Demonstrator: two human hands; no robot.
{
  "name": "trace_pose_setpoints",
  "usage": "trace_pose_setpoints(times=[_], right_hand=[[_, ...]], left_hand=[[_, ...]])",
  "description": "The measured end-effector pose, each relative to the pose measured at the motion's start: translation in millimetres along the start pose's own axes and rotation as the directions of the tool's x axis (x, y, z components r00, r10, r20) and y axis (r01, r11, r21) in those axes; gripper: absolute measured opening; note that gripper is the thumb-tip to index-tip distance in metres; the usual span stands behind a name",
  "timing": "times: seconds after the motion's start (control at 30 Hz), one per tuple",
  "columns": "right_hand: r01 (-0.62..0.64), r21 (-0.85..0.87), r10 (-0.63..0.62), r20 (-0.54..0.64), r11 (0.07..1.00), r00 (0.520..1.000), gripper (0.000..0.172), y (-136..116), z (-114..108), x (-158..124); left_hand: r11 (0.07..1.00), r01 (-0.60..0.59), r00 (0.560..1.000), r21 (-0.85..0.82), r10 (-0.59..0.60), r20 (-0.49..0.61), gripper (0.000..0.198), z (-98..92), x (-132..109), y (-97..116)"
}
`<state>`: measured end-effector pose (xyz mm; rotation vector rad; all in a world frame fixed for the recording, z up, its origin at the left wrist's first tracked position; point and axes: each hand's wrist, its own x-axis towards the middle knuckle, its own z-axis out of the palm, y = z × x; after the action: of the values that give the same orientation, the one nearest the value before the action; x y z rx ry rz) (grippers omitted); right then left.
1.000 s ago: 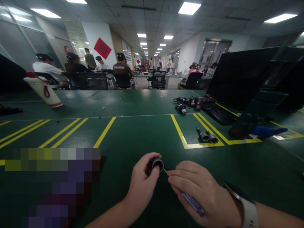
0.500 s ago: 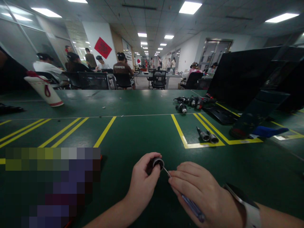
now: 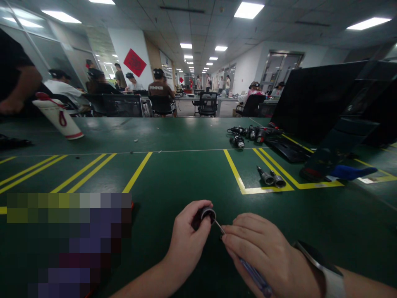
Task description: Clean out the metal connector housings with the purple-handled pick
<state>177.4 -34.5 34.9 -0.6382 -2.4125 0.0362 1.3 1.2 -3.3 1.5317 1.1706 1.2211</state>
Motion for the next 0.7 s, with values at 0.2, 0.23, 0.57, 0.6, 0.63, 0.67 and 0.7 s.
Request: trace_pose_setpoints(times=[0.2,0.23,0.57,0.6,0.63,0.67,0.7], right_hand=[[-0.065,0.021,0.066,-0.045,0.998,0.997,0.024,-4.5,-1.1,0.6],[-0.083,0.022,0.084,-0.067,0.996,0.994,0.024,-5.4,-1.5,1.2],[-0.055,-0.055,0.047,-0.147,0.997,0.988,0.020,-5.8,1.0,-0.3],[-0.048,-0.064,0.039,-0.139,0.997,0.989,0.021,-5.1,2.6,-2.1],[-0.045,-0.070,0.036,-0.131,0.997,0.991,0.022,-4.5,4.5,-3.8],[-0.045,-0.071,0.036,-0.120,0.996,0.992,0.022,-4.1,6.5,-5.1],[-0.045,-0.064,0.038,-0.107,0.997,0.994,0.022,-4.1,8.3,-5.9]], left_hand=[[0.999,-0.011,1.000,0.030,0.011,0.002,0.021,0.4,1.1,2.6],[0.999,-0.014,1.000,0.040,0.014,-0.003,0.021,0.3,1.2,3.2],[0.999,-0.002,1.000,0.051,0.002,0.001,0.021,1.3,-0.4,1.8],[0.999,0.004,1.000,0.051,-0.004,0.000,0.021,1.5,-0.5,2.0],[0.999,0.012,1.000,0.051,-0.012,0.000,0.021,1.6,-0.4,2.4],[0.998,0.021,1.000,0.052,-0.021,0.000,0.020,1.4,-0.1,2.7],[0.998,0.029,1.000,0.051,-0.029,0.000,0.020,1.1,0.3,3.0]])
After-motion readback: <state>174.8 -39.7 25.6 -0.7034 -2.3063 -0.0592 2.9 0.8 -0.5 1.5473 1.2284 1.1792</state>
